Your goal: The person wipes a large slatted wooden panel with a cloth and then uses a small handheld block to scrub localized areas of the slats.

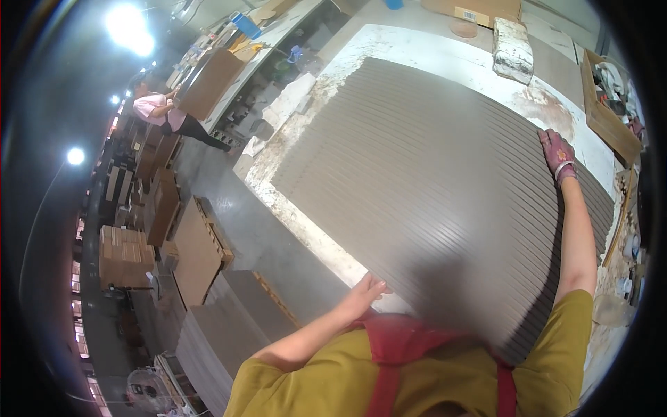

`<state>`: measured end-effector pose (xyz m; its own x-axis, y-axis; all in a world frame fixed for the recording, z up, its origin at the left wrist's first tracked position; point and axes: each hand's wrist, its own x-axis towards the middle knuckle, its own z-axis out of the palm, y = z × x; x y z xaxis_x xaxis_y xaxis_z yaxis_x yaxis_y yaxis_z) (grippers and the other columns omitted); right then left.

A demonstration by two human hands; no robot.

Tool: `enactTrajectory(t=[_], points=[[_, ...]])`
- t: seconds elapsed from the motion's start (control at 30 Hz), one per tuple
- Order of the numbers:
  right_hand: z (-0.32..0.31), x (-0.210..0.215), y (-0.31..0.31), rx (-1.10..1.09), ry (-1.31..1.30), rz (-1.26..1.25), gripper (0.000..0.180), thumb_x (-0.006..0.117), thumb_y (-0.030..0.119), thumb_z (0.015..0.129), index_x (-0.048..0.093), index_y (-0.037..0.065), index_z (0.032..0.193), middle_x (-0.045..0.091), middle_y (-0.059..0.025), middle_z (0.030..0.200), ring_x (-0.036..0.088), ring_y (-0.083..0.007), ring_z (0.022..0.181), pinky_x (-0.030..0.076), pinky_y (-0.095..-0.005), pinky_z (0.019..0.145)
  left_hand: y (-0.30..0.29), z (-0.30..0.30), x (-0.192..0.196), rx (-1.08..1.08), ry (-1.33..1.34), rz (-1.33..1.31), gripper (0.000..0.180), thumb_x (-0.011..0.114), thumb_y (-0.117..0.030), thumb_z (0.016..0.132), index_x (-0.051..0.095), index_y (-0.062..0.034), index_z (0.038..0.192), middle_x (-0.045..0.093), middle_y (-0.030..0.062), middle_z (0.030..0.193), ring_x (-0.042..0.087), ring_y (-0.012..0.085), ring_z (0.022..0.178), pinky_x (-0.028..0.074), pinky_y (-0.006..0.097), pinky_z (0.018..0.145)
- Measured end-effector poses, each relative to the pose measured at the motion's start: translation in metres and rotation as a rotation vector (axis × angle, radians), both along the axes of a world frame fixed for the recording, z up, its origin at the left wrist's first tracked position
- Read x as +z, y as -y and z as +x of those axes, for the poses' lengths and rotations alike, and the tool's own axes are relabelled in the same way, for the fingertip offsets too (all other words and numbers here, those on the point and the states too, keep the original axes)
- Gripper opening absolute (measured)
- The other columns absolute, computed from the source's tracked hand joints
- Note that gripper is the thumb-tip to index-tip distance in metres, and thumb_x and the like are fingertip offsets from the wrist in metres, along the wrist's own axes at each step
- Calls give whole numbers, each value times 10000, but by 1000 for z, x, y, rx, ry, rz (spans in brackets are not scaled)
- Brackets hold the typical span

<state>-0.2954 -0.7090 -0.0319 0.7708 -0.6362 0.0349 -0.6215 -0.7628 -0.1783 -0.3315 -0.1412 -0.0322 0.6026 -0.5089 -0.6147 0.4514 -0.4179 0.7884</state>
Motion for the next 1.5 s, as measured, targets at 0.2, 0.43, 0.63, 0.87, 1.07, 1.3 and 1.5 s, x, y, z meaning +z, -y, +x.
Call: enactTrajectory(t=[0.2, 0.43, 0.63, 0.87, 1.07, 1.3, 1.5], points=[[-1, -1, 1, -25, -85, -31, 469, 322, 479, 948, 544, 98, 1108, 580, -196, 1138, 563, -383, 1014, 419, -447, 893, -5, 1, -10, -59, 25, -28, 330, 394, -252, 996, 386, -3, 1213, 531, 78, 1117, 549, 143, 1025, 438, 270, 848], [-54, 1, -19, 157, 310, -227, 479, 547, 297, 874, 454, 129, 1312, 468, -173, 1320, 422, -336, 1239, 354, -421, 1013, -1, 6, -6, -103, 43, 22, 273, 388, -253, 1000, 410, -4, 1108, 581, 88, 1040, 557, 143, 1009, 443, 276, 847], [-164, 29, -7, 76, 370, 64, 448, 502, 353, 921, 471, 109, 1296, 487, -173, 1295, 433, -341, 1230, 359, -381, 1011, 0, 12, 9, -187, -13, -5, 343, 414, -318, 989, 392, 0, 1115, 566, 105, 1087, 554, 160, 1064, 441, 288, 868], [-173, 29, -6, -29, 124, -173, 430, 525, 343, 897, 501, 106, 1256, 514, -178, 1270, 461, -354, 1194, 361, -395, 1007, 4, 14, 21, -158, -72, 15, 418, 424, -378, 978, 404, 15, 1116, 534, 128, 1131, 545, 203, 1112, 426, 332, 930], [-73, 5, 17, 90, 313, -271, 436, 610, 296, 828, 532, 78, 1197, 558, -168, 1212, 500, -363, 1148, 404, -437, 954, 0, 1, 6, -142, -83, -26, 471, 413, -404, 976, 406, 40, 1133, 565, 160, 1140, 547, 203, 1118, 464, 307, 882], [-27, 28, -21, -99, -47, -34, 398, 433, 415, 900, 591, 78, 1041, 620, -200, 1053, 596, -363, 978, 452, -452, 860, -5, -9, -19, -97, 69, -89, 417, 558, -384, 918, 444, 11, 986, 652, 91, 946, 540, 113, 819, 468, 258, 749], [-56, 37, -52, -167, -99, -106, 481, 407, 484, 910, 599, 55, 1012, 618, -182, 1057, 578, -328, 1021, 435, -443, 877, -11, -14, 0, -114, 130, -60, 311, 521, -294, 952, 427, 2, 959, 617, 99, 881, 530, 102, 800, 454, 243, 735]])
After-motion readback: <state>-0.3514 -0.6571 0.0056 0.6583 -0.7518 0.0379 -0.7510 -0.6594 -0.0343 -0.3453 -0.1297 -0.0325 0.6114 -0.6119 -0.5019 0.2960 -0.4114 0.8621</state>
